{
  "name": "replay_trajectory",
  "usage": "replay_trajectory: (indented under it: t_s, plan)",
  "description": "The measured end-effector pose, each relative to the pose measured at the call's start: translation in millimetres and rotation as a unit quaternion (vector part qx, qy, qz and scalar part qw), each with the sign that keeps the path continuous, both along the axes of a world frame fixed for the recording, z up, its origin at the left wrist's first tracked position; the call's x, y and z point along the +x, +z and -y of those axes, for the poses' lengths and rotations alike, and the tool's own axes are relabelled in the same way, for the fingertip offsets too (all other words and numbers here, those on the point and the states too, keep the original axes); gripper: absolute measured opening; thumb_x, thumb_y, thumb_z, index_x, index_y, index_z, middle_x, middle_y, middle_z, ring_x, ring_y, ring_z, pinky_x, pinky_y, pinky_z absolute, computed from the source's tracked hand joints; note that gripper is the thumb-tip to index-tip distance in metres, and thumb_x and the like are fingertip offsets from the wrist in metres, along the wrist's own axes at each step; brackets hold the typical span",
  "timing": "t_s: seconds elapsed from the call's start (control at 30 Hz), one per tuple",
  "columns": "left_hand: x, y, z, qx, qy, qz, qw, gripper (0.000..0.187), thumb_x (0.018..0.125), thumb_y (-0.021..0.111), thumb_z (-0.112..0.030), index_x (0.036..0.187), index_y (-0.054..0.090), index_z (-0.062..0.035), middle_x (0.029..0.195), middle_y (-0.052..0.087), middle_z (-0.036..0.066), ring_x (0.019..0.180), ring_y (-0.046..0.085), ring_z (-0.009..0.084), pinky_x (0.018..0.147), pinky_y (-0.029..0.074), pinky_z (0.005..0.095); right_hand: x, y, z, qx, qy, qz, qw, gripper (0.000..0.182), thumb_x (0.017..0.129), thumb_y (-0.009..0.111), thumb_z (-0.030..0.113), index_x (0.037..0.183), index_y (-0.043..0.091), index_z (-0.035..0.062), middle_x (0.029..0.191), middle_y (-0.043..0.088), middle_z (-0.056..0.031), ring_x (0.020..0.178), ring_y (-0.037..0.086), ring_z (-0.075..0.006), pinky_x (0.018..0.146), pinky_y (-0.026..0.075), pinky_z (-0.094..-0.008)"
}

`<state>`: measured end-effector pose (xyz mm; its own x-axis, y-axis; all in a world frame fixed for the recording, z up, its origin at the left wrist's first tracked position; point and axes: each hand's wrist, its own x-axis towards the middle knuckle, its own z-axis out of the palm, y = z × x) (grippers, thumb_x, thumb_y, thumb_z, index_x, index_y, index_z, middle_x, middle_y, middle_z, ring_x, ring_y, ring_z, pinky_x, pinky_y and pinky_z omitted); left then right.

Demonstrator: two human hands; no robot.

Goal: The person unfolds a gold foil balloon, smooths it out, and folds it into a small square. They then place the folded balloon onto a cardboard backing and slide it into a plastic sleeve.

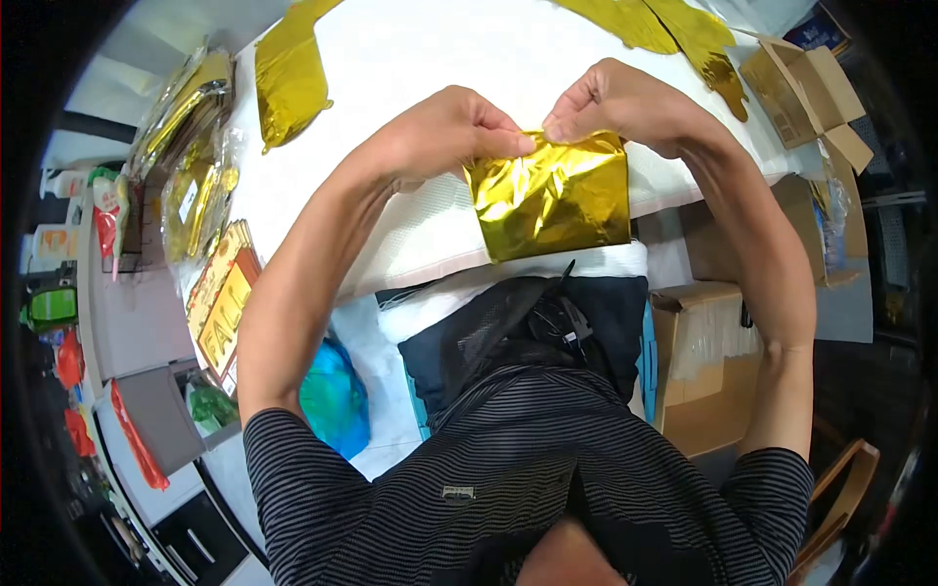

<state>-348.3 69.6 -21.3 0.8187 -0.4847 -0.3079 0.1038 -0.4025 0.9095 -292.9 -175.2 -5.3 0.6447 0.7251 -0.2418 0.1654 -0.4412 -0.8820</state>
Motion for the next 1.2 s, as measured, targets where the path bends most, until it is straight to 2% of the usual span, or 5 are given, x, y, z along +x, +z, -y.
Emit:
replay_trajectory:
  t_s: [0.17, 0.67, 0.83, 0.97, 1.2]
  plan:
    - [7.3, -13.0, -4.6, -0.085, 0.092, -0.054, 0.991, 0.023, 0.095, 0.075, -0.02, 0.1, 0.077, 0.0019, 0.082, 0.074, 0.005, 0.067, 0.064, 0.0093, 0.061, 0.05, 0.0248, -5.1, -3.0, 8.2, 0.019, -0.101, -0.009, 0.995, 0.038, 0.093, 0.077, 0.037, 0.106, 0.076, 0.0014, 0.08, 0.072, -0.0021, 0.07, 0.066, -0.0071, 0.061, 0.053, -0.0219]
    - [19.1, -6.2, 6.0, -0.012, 0.053, -0.047, 0.997, 0.024, 0.093, 0.078, -0.023, 0.095, 0.078, 0.0012, 0.082, 0.075, 0.006, 0.066, 0.065, 0.0089, 0.064, 0.052, 0.0243, 2.7, -20.3, 11.5, 0.035, -0.126, -0.092, 0.987, 0.031, 0.092, 0.078, 0.029, 0.101, 0.077, -0.0001, 0.083, 0.074, -0.0036, 0.065, 0.064, -0.0059, 0.056, 0.048, -0.02]
    - [19.1, -11.1, 3.5, -0.042, 0.104, -0.045, 0.993, 0.022, 0.094, 0.077, -0.02, 0.096, 0.077, 0.0015, 0.082, 0.076, 0.005, 0.067, 0.066, 0.0088, 0.065, 0.053, 0.0235, -2.1, -12.1, 21.6, 0.081, -0.148, -0.112, 0.979, 0.048, 0.107, 0.053, 0.048, 0.097, 0.07, 0.0049, 0.075, 0.065, 0.0026, 0.063, 0.056, -0.0034, 0.06, 0.049, -0.02]
    - [17.8, -11.8, 1.4, -0.044, 0.134, -0.048, 0.989, 0.021, 0.095, 0.076, -0.018, 0.098, 0.076, 0.0027, 0.086, 0.077, 0.007, 0.07, 0.07, 0.0099, 0.067, 0.055, 0.0229, -9.2, -14.7, 26.3, 0.112, -0.231, -0.157, 0.954, 0.044, 0.105, 0.059, 0.047, 0.093, 0.071, 0.0071, 0.071, 0.06, 0.005, 0.061, 0.052, -0.0027, 0.058, 0.045, -0.0192]
    - [13.3, -11.8, 10.7, -0.095, 0.142, -0.065, 0.983, 0.022, 0.094, 0.076, -0.018, 0.098, 0.077, 0.0033, 0.084, 0.076, 0.007, 0.068, 0.067, 0.0095, 0.065, 0.053, 0.0236, -7.2, -31.6, 32.9, 0.099, -0.141, -0.096, 0.98, 0.026, 0.091, 0.08, 0.03, 0.082, 0.072, 0.0075, 0.068, 0.064, 0.0053, 0.056, 0.048, -0.0015, 0.052, 0.036, -0.0187]
